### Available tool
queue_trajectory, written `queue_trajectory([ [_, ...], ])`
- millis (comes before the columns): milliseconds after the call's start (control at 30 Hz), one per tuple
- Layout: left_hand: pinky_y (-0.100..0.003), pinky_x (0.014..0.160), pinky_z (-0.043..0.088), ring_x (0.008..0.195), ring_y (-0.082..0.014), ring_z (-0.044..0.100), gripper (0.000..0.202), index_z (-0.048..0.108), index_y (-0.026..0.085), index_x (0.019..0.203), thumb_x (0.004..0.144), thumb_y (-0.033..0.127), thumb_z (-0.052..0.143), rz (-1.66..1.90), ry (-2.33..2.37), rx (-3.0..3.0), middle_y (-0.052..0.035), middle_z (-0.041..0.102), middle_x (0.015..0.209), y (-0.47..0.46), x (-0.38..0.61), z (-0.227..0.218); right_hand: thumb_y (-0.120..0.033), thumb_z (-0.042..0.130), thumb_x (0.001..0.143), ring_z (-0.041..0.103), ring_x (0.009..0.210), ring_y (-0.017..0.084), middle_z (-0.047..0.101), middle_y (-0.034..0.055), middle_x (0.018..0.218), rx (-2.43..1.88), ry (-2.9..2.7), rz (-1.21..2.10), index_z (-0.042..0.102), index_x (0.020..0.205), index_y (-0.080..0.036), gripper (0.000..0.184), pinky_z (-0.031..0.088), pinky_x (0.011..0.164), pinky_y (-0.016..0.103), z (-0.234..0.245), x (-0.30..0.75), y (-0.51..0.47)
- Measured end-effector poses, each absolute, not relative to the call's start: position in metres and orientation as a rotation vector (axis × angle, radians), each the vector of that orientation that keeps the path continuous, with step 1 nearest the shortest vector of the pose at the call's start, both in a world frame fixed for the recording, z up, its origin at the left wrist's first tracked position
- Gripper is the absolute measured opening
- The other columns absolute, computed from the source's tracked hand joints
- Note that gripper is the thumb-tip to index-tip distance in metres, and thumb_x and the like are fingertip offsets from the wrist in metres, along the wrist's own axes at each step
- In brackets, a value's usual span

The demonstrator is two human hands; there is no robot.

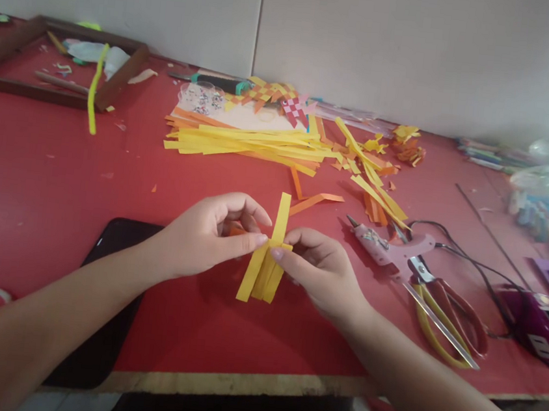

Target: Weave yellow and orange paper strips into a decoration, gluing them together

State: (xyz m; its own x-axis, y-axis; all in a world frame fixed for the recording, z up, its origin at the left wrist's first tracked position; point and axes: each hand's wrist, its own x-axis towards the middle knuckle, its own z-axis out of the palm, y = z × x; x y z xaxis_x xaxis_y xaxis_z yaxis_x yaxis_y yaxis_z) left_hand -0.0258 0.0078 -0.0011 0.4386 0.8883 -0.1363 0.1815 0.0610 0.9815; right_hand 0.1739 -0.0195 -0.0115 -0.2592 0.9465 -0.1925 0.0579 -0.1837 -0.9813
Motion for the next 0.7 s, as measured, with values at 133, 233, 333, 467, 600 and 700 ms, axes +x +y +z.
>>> queue_trajectory([
  [133,-0.022,0.067,0.051,0.077,-0.0116,0.063,0.015,0.062,0.021,0.093,0.085,0.032,0.069,0.713,1.032,1.452,0.0014,0.063,0.087,0.0062,-0.0254,-0.0002,-0.035,0.070,0.079,0.036,0.050,0.005,0.048,-0.0061,0.059,-1.241,-1.329,1.534,0.059,0.073,-0.018,0.021,0.027,0.047,0.022,-0.0113,0.1736,-0.0194],
  [233,-0.023,0.067,0.051,0.078,-0.0123,0.063,0.014,0.061,0.021,0.093,0.085,0.031,0.068,0.735,1.021,1.471,0.0012,0.063,0.087,0.0053,-0.0254,0.0001,-0.036,0.070,0.079,0.038,0.050,0.006,0.050,-0.0051,0.061,-1.246,-1.326,1.534,0.060,0.075,-0.018,0.021,0.028,0.047,0.022,-0.0108,0.1734,-0.0196],
  [333,-0.023,0.068,0.051,0.078,-0.0122,0.064,0.014,0.061,0.021,0.093,0.085,0.030,0.068,0.746,0.994,1.473,0.0017,0.063,0.086,0.0049,-0.0241,0.0008,-0.039,0.070,0.079,0.040,0.053,0.007,0.051,-0.0035,0.064,-1.265,-1.329,1.541,0.061,0.074,-0.017,0.024,0.030,0.049,0.023,-0.0115,0.1735,-0.0202],
  [467,-0.021,0.069,0.051,0.079,-0.0117,0.064,0.011,0.061,0.021,0.090,0.085,0.027,0.068,0.751,0.964,1.464,0.0022,0.064,0.085,0.0043,-0.0218,0.0025,-0.039,0.069,0.080,0.040,0.056,0.008,0.050,-0.0031,0.064,-1.307,-1.364,1.524,0.062,0.073,-0.017,0.025,0.031,0.051,0.024,-0.0137,0.1743,-0.0211],
  [600,-0.021,0.068,0.050,0.079,-0.0115,0.064,0.010,0.060,0.021,0.089,0.085,0.027,0.068,0.746,0.955,1.458,0.0022,0.064,0.085,0.0047,-0.0212,0.0025,-0.038,0.068,0.079,0.042,0.057,0.009,0.052,-0.0019,0.065,-1.332,-1.382,1.502,0.064,0.074,-0.016,0.022,0.033,0.051,0.024,-0.0133,0.1747,-0.0211],
  [700,-0.021,0.068,0.050,0.080,-0.0116,0.064,0.011,0.061,0.020,0.090,0.086,0.028,0.068,0.732,0.943,1.464,0.0018,0.064,0.085,0.0057,-0.0211,0.0006,-0.034,0.069,0.075,0.042,0.057,0.009,0.053,-0.0016,0.065,-1.345,-1.387,1.487,0.065,0.072,-0.016,0.019,0.034,0.051,0.023,-0.0122,0.1737,-0.0202],
])
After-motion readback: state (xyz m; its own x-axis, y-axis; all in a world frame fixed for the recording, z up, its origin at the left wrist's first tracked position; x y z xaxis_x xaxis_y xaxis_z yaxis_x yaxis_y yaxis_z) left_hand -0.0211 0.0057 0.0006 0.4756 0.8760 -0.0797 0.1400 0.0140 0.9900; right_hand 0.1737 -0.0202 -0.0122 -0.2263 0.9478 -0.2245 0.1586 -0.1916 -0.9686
